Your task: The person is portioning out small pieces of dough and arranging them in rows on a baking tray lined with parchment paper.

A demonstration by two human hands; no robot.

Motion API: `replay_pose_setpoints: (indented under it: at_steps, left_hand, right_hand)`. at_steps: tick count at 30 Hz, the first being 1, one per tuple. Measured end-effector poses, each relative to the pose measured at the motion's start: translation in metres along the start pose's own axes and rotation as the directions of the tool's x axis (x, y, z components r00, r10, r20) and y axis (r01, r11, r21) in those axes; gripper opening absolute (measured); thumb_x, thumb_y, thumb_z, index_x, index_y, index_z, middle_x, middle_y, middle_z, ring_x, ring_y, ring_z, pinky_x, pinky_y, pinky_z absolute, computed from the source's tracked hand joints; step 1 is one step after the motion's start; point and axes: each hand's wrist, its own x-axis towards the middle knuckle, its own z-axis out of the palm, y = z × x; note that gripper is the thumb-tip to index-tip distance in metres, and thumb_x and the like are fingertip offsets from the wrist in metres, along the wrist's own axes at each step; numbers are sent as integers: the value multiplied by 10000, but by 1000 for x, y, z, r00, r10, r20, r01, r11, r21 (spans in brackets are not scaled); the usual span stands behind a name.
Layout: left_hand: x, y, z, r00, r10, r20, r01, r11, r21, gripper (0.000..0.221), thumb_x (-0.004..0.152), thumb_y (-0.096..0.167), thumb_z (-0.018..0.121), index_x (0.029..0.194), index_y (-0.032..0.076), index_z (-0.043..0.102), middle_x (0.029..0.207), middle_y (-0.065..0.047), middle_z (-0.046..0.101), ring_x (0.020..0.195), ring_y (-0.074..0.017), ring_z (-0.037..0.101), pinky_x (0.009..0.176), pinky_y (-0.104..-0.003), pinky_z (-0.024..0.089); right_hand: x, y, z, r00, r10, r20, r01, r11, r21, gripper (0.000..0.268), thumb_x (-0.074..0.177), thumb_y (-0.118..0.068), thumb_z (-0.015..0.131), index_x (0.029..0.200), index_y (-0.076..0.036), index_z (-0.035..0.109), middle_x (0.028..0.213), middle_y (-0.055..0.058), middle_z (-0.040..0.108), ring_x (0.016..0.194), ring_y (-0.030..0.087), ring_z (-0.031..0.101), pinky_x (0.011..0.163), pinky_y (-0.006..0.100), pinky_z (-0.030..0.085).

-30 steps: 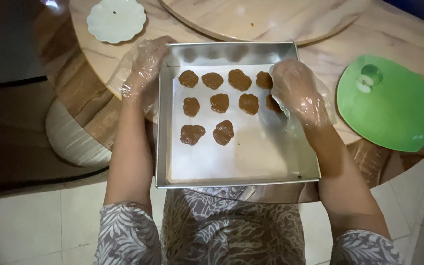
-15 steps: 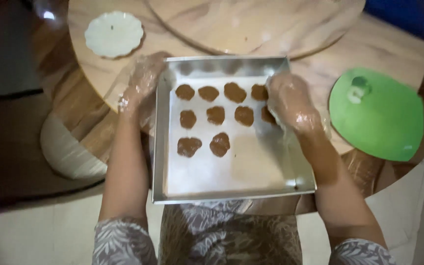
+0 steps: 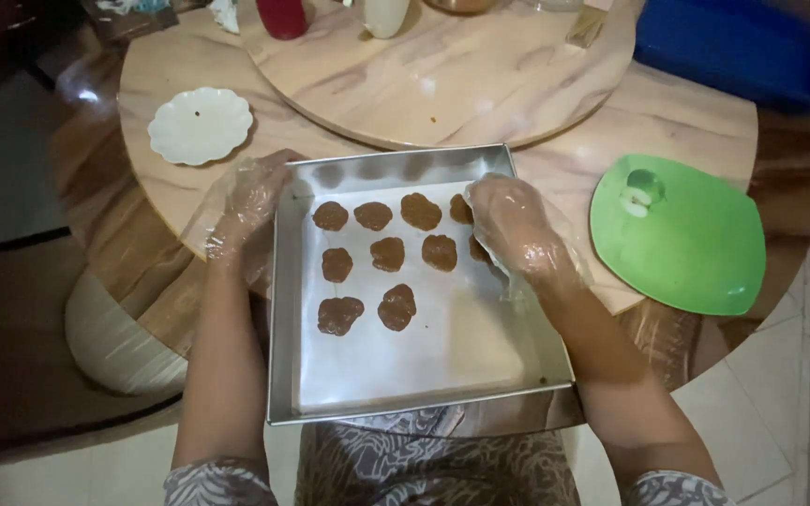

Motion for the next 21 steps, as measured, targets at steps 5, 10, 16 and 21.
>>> replay_pose_setpoints:
  at_steps: [5, 10, 16, 21]
  left_hand:
    - [-3, 8, 0, 1000, 12, -2, -12, 1000, -22, 354, 945, 209, 465, 1160, 124, 733, 1090, -216, 712, 1088, -393, 649, 985, -492, 478]
    - [0, 3, -1, 1000, -25, -2, 25, 1000, 17, 356, 963, 266, 471, 1183, 158, 730, 1094, -193, 709, 1066, -379, 655, 954, -493, 486]
    - [-9, 24, -5, 1000, -17, 27, 14, 995, 103, 389, 981, 255, 435, 1218, 150, 725, 1071, -225, 701, 1050, -417, 649, 952, -502, 479]
    - [-5, 20, -6, 1000, -14, 15, 14, 1000, 22, 351, 962, 274, 469, 1181, 197, 732, 1072, -186, 706, 1053, -366, 643, 952, -469, 478]
  right_hand:
    - [18, 11, 23, 981, 107, 162, -115, 992, 42, 93, 836, -24, 762, 926, 0, 754, 863, 188, 736, 914, 368, 754, 830, 447, 610]
    - [18, 32, 44, 984, -136, 112, 144, 987, -72, 67, 794, 26, 741, 854, -2, 750, 766, 169, 706, 799, 366, 745, 737, 474, 615]
    - [25, 20, 26, 991, -16, 131, 2, 994, 107, 76, 827, -3, 687, 852, -16, 757, 800, 201, 723, 857, 383, 743, 766, 494, 620]
    - [22, 5, 19, 945, 204, 256, -277, 916, 292, 145, 882, -58, 624, 845, -30, 762, 829, 213, 744, 923, 379, 752, 790, 475, 634]
